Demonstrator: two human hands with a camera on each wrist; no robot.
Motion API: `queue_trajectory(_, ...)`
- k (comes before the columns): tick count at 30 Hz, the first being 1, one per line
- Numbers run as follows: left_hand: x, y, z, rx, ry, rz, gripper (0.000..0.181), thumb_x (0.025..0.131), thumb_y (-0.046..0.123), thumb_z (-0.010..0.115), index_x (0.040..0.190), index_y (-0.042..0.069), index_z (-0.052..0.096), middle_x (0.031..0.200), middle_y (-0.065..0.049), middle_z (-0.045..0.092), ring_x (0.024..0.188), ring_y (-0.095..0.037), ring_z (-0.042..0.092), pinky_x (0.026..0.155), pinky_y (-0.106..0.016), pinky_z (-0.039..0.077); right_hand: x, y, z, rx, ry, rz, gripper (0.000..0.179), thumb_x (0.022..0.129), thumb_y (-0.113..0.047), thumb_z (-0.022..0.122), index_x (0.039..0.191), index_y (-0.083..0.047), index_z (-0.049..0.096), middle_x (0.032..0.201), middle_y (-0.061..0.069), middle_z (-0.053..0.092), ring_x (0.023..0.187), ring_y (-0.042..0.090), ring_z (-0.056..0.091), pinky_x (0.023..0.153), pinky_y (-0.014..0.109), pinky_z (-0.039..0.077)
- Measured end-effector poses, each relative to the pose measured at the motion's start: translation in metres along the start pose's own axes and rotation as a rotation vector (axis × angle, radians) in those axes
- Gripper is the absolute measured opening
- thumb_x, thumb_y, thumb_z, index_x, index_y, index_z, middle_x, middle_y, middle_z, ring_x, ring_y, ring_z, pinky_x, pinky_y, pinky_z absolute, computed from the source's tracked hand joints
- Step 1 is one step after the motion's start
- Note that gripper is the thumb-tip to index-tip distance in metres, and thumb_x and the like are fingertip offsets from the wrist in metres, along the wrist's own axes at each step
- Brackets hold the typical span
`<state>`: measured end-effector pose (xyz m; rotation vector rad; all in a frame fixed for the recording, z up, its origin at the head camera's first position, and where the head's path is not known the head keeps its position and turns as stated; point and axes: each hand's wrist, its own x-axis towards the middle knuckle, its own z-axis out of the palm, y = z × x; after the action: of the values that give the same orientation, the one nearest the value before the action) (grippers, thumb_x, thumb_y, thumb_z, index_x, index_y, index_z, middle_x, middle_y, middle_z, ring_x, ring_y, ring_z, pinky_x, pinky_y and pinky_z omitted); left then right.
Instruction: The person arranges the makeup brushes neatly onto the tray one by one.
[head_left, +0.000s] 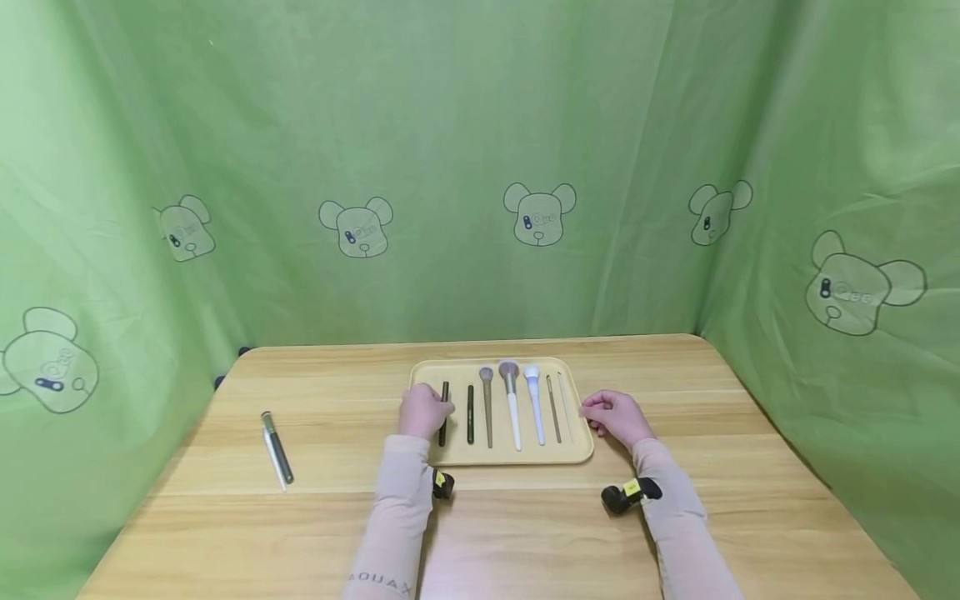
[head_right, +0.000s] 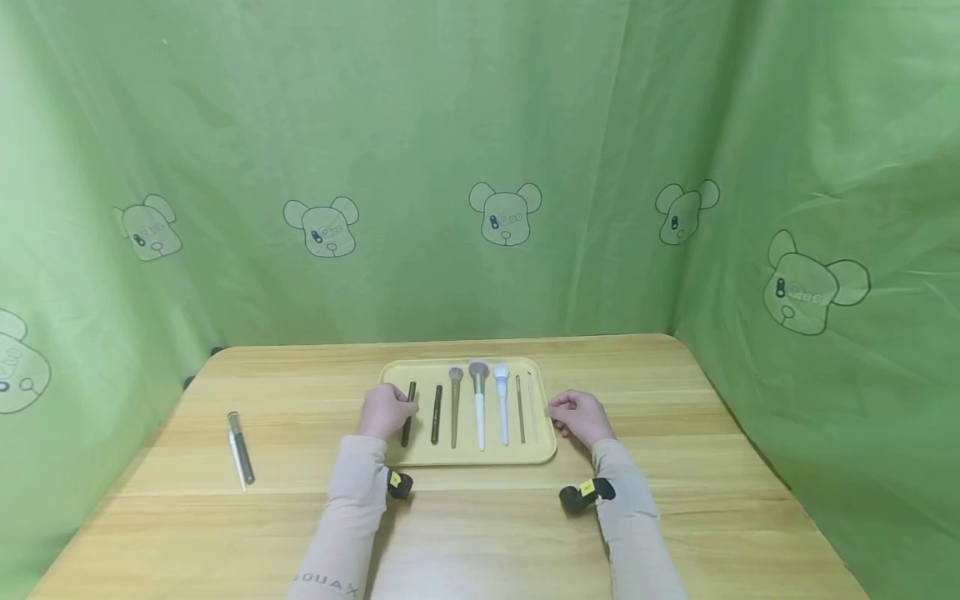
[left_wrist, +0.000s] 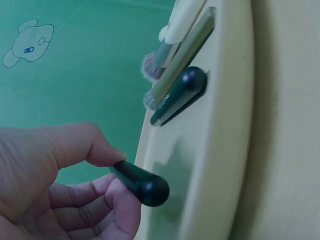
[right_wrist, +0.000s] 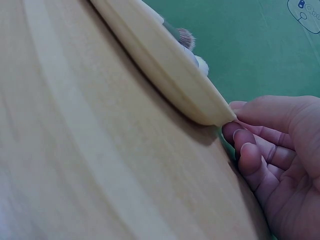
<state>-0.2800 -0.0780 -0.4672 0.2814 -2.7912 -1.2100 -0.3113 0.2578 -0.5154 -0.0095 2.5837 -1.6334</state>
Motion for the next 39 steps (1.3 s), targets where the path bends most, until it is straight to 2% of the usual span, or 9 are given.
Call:
queue_trajectory(6,0.0,0.002,0.008,-0.004,-0.009,0.013,0.044,0.076,0.009,0.074,0.048,0.017,0.04,0.045,0.007,0.04,0.042,-0.009,0.037,0.044,-0.023,0.036,-0.001,0.0,0.0,-0.003,0.004,-0.006,0.029,0.088,-0.013,0.069,0.105,0.009,0.062,0.07,-0.003,0.062,0.061,0.008,0.055,0.053,0.023,0.05)
queue_trajectory(12,0.0,0.003,0.013,0.019,0.011,0.024,0.023,0.076,0.01,0.075,0.059,0.009,0.059,0.06,-0.003,0.061,0.051,-0.014,0.051,0.054,-0.027,0.046,-0.001,0.001,0.001,-0.005,0.003,-0.011,0.03,0.087,-0.013,0.07,0.106,0.009,0.062,0.07,-0.003,0.062,0.061,0.008,0.055,0.053,0.023,0.051)
queue_trajectory(16,0.0,0.005,0.016,0.032,0.027,0.011,0.016,0.076,0.011,0.076,0.064,0.006,0.065,0.069,-0.007,0.069,0.057,-0.017,0.057,0.059,-0.031,0.051,-0.001,0.001,0.001,-0.003,-0.001,-0.009,0.031,0.087,-0.014,0.07,0.106,0.009,0.062,0.071,-0.002,0.063,0.061,0.008,0.055,0.053,0.023,0.051)
queue_trajectory(28,0.002,0.005,0.021,0.061,0.046,0.0,0.012,0.075,0.011,0.076,0.067,0.006,0.068,0.07,-0.008,0.07,0.058,-0.018,0.06,0.061,-0.033,0.054,-0.002,-0.001,-0.001,-0.011,0.008,-0.01,0.03,0.087,-0.014,0.07,0.105,0.008,0.063,0.071,-0.001,0.062,0.061,0.008,0.055,0.053,0.023,0.05)
queue_trajectory(33,0.005,0.005,0.024,0.079,0.043,-0.021,0.022,0.077,0.012,0.076,0.059,0.008,0.062,0.062,-0.006,0.065,0.053,-0.017,0.056,0.053,-0.03,0.05,-0.002,-0.001,0.0,-0.009,0.006,-0.012,0.03,0.087,-0.014,0.07,0.105,0.008,0.063,0.072,0.0,0.063,0.061,0.008,0.055,0.053,0.023,0.051)
queue_trajectory(39,0.008,0.002,0.028,0.097,0.063,-0.012,0.03,0.076,0.013,0.076,0.054,0.011,0.054,0.057,-0.004,0.06,0.051,-0.017,0.051,0.049,-0.03,0.045,-0.002,-0.002,0.0,-0.015,0.014,-0.012,0.029,0.087,-0.014,0.07,0.104,0.008,0.063,0.071,0.0,0.062,0.061,0.009,0.055,0.053,0.023,0.051)
